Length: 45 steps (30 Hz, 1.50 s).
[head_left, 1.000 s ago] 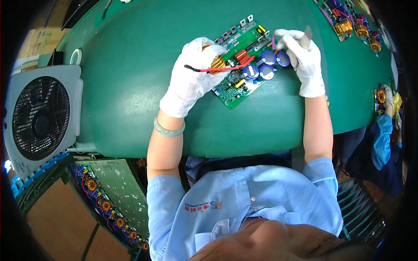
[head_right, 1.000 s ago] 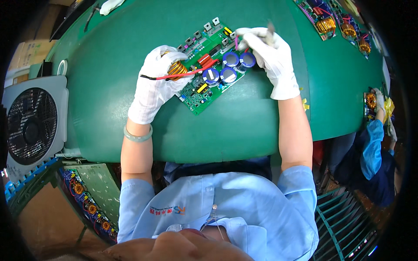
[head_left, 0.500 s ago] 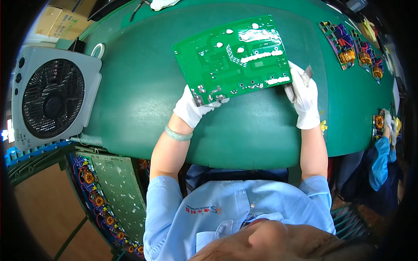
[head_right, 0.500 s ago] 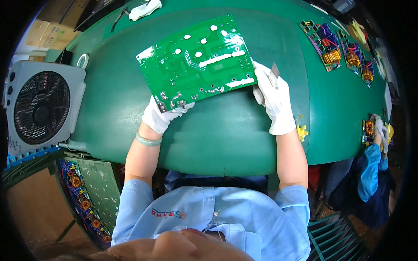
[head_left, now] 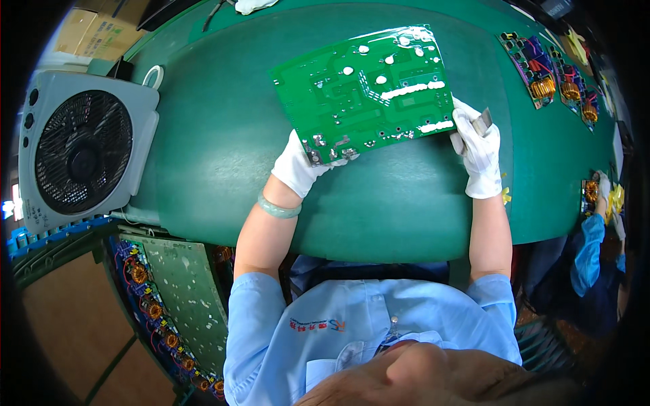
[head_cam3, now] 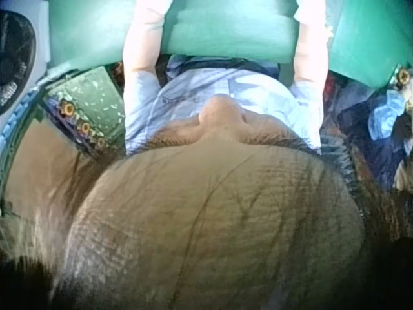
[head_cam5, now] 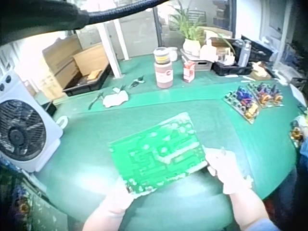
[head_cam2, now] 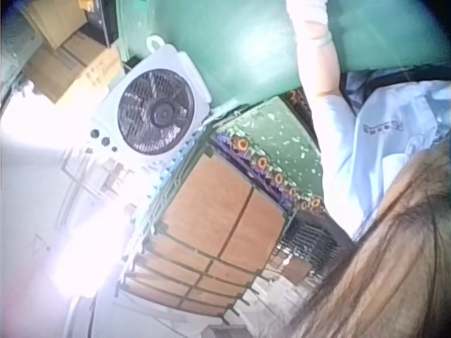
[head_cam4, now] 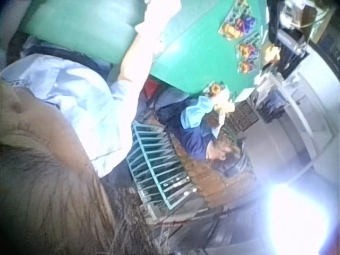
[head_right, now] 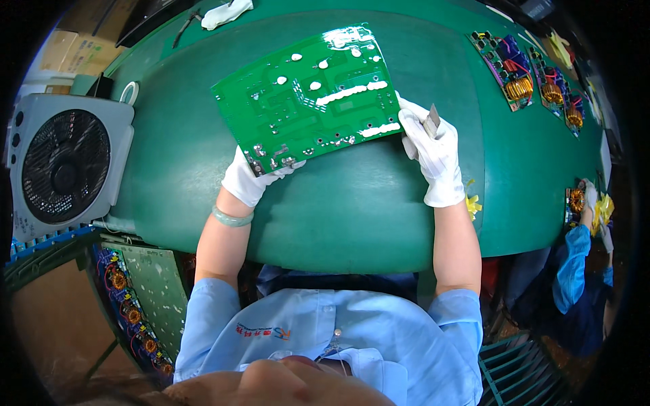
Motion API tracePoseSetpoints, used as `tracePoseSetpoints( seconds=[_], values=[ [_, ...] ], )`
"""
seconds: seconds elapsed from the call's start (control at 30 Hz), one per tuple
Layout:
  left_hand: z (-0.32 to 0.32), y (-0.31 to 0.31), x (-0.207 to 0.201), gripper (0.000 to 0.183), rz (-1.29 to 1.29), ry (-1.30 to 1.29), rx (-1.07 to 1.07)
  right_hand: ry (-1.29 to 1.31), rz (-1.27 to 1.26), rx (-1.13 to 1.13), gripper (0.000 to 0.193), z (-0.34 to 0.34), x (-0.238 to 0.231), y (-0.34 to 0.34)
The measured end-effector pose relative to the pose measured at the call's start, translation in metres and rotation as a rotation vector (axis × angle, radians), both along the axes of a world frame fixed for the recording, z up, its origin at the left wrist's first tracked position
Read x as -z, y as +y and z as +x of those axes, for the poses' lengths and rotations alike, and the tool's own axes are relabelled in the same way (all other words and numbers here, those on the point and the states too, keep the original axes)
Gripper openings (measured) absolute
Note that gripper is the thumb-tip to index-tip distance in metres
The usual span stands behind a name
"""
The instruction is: The person picks up green circuit boards from a rack and inspects them at a workbench. They handle the boards with gloved hands, turning them over to examine both sides and using a small tool to scrape or clean specific areas on the board surface. The person repeatedly places the boards back onto the rack and picks up new ones.
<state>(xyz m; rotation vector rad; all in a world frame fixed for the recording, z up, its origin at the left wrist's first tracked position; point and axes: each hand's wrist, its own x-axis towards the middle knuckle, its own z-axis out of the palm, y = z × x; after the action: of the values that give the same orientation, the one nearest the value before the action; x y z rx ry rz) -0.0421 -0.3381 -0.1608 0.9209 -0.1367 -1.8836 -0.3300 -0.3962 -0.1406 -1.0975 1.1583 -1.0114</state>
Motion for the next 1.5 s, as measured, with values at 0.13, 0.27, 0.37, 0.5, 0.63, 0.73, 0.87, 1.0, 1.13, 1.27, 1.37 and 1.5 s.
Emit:
tracePoseSetpoints(
  seconds=[0.13, 0.27, 0.37, 0.5, 0.63, 0.73, 0.87, 1.0, 1.13, 1.27, 1.37, 1.5],
  values=[
    [0.008, -0.005, 0.016, 0.043, -0.084, 0.088, 0.083, 0.030, -0.044, 0.000, 0.035, 0.001, 0.003, -0.001],
    [0.010, -0.008, 0.017, 0.045, -0.056, 0.133, 0.107, 0.041, -0.045, 0.003, 0.035, 0.001, 0.004, -0.002],
    [0.005, -0.009, 0.016, 0.046, -0.014, 0.096, 0.054, 0.047, -0.046, 0.029, 0.034, 0.003, 0.004, -0.001],
    [0.004, -0.009, 0.013, 0.043, 0.014, 0.109, 0.059, 0.153, -0.168, 0.009, 0.036, 0.000, 0.008, -0.004],
    [-0.015, -0.007, 0.004, 0.041, -0.011, -0.193, -0.088, 0.522, -0.413, 0.007, 0.045, 0.009, -0.004, -0.004],
    [-0.020, -0.007, 0.000, 0.042, -0.001, -0.289, -0.036, 0.480, -0.582, 0.064, 0.044, 0.012, 0.002, -0.001],
    [-0.020, -0.003, 0.001, 0.044, -0.072, -0.302, -0.048, 0.459, -0.917, -0.171, 0.028, 0.029, -0.009, 0.015],
    [-0.022, -0.004, 0.000, 0.045, -0.069, -0.316, -0.038, 0.630, -1.120, -0.236, 0.047, 0.053, 0.001, 0.029],
    [-0.015, -0.004, 0.005, 0.038, -0.130, -0.298, 0.041, 0.768, -1.218, -0.154, 0.047, 0.066, 0.007, 0.039],
    [-0.012, -0.003, 0.006, 0.036, -0.111, -0.317, 0.068, 0.777, -1.243, -0.144, 0.045, 0.068, 0.011, 0.041],
    [-0.011, -0.004, 0.006, 0.036, -0.117, -0.299, 0.075, 0.775, -1.263, -0.147, 0.044, 0.067, 0.009, 0.039],
    [-0.021, -0.005, -0.003, 0.038, -0.098, -0.344, 0.019, 0.760, -1.267, -0.163, 0.044, 0.066, 0.009, 0.039]
  ],
)
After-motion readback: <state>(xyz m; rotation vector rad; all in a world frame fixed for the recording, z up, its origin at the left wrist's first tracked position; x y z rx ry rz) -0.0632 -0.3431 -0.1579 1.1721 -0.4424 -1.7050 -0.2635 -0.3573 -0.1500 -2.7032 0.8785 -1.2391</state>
